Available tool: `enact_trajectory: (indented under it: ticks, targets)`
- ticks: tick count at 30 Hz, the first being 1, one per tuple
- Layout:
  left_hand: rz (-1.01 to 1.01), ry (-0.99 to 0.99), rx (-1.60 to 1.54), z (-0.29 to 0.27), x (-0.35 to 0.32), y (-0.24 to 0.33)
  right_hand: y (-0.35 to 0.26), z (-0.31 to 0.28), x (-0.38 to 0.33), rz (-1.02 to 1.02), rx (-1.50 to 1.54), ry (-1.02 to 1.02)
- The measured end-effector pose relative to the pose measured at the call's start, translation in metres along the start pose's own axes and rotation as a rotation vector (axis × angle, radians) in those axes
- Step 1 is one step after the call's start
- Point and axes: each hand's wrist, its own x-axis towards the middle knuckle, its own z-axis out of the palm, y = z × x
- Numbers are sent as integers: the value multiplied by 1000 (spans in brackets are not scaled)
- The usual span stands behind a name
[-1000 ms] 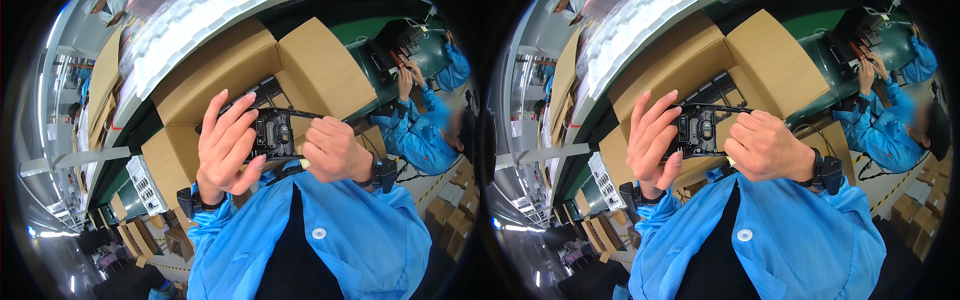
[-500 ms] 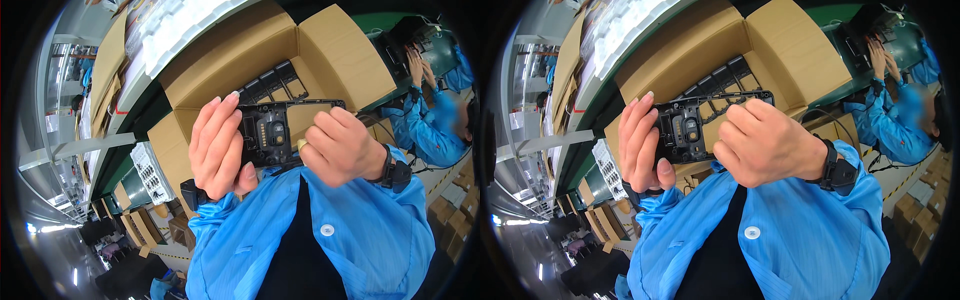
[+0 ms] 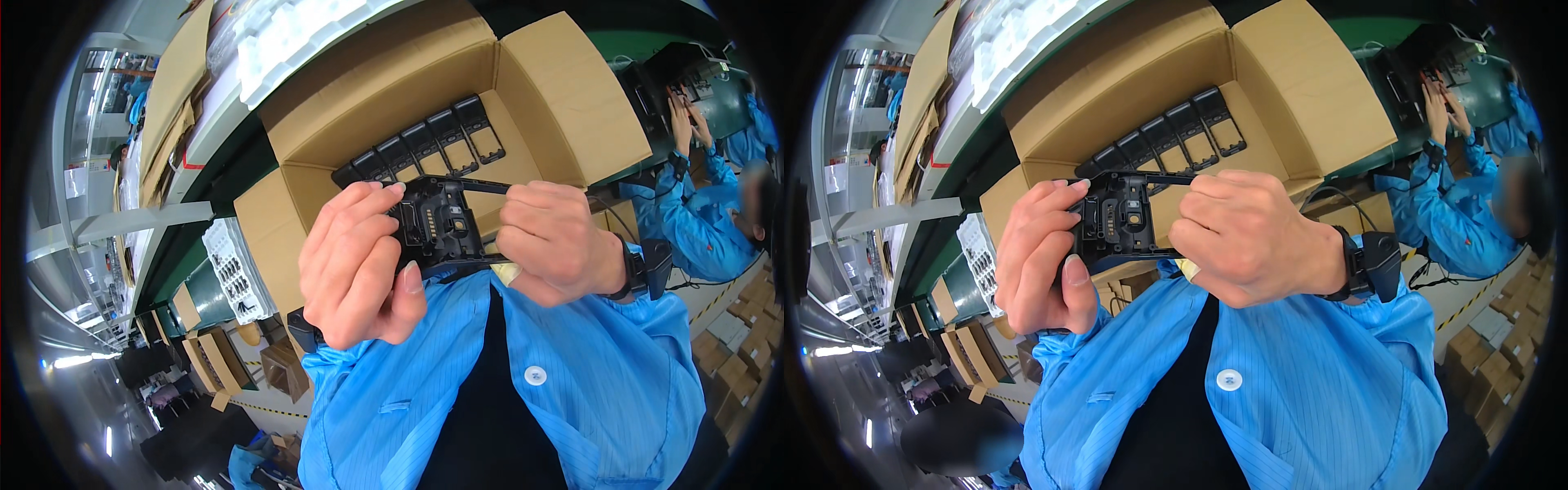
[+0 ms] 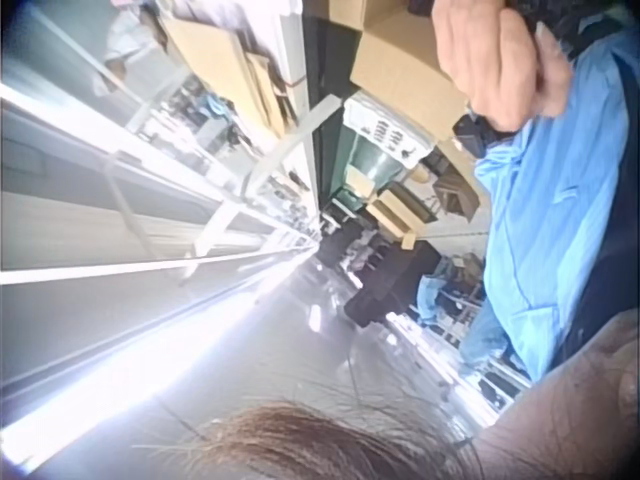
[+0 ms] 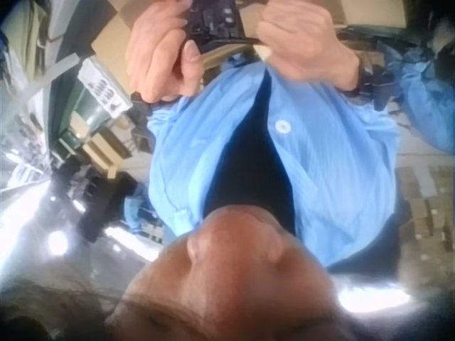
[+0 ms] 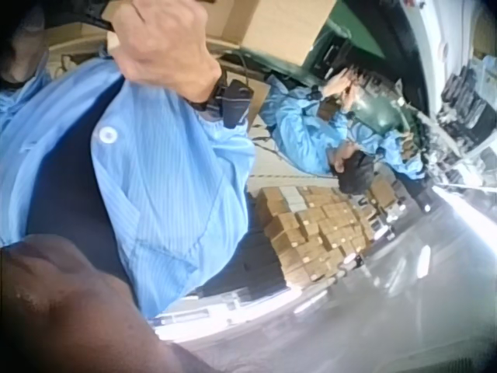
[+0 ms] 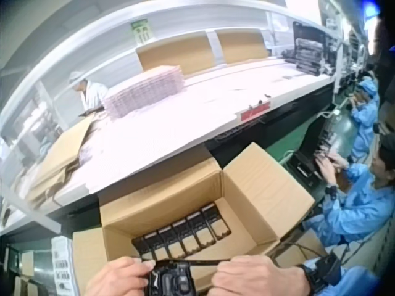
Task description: Packing black plastic electronic housing components into a cardboard box on an assembly line.
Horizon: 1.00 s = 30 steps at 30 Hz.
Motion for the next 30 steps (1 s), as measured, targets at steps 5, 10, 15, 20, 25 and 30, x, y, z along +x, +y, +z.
enact_trajectory:
  ticks: [5,10,15,20,25,30]
  targets:
    - [49,-3,11,-2,-3,-7,3,1,3,-39,-33,1]
    - [171,2,39,-5,-9,-10,0,-1,7,-176,-230,73]
    - [200,-17,144,-12,-25,-3,-5,-3,10,-284,-386,131]
    - [161,-78,224,-10,-31,2,-6,-6,9,-303,-415,136]
    - [195,-37,225,-7,-29,2,-6,-8,8,-310,-345,119]
    - [203,-35,214,-5,-33,-2,-2,-3,7,-316,-422,171]
